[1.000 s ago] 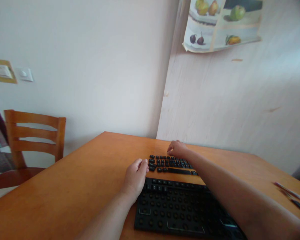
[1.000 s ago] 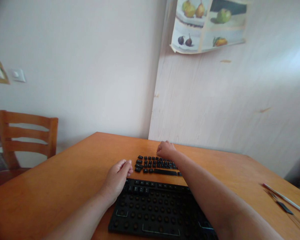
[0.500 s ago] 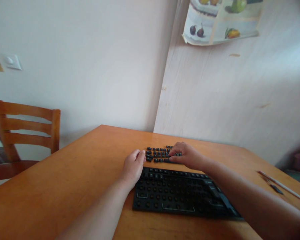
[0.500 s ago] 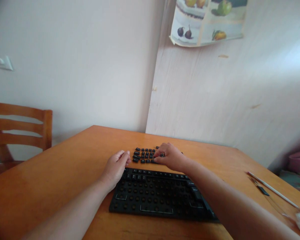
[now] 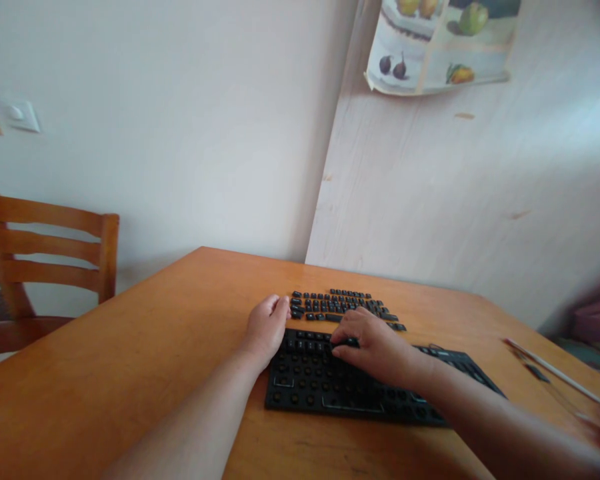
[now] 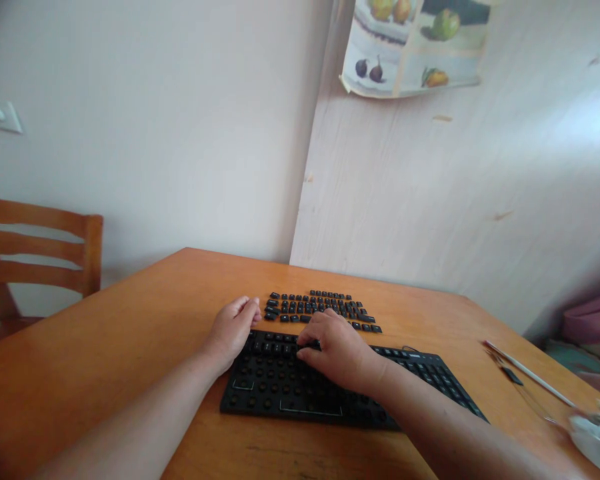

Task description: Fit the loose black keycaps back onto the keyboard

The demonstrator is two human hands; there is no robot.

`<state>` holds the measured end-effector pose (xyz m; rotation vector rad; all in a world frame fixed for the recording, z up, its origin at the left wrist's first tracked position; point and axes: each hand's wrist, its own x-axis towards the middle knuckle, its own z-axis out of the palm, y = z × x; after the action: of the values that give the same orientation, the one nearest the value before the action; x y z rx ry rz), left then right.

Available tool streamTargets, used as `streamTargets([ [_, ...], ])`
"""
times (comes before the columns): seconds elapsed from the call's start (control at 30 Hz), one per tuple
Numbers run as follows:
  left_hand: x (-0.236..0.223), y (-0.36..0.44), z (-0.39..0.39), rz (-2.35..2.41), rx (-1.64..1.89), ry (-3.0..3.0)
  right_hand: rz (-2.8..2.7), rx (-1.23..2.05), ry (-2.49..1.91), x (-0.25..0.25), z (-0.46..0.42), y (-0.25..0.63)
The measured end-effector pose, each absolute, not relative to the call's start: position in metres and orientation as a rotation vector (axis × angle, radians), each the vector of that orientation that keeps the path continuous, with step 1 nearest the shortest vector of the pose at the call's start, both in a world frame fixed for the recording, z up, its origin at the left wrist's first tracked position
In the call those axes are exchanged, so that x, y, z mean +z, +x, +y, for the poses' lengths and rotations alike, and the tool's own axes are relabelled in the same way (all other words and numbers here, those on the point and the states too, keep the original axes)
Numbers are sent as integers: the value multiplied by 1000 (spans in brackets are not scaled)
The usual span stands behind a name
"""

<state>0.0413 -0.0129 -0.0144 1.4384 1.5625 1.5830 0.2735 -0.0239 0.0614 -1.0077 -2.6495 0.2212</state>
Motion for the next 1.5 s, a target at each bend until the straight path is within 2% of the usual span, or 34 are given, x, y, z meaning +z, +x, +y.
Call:
streamTargets([
  [0.9,-15,41,-12,1563,1570,1434,-2673,90,-1121,58,-30,258],
  [1.27,-13,42,-13,1576,1558,1419,-2693,174,-1168,63,-27,252],
  [1.5,-12,42,-14,1566,1568,1416,-2733,116,-1221,68,-32,245],
])
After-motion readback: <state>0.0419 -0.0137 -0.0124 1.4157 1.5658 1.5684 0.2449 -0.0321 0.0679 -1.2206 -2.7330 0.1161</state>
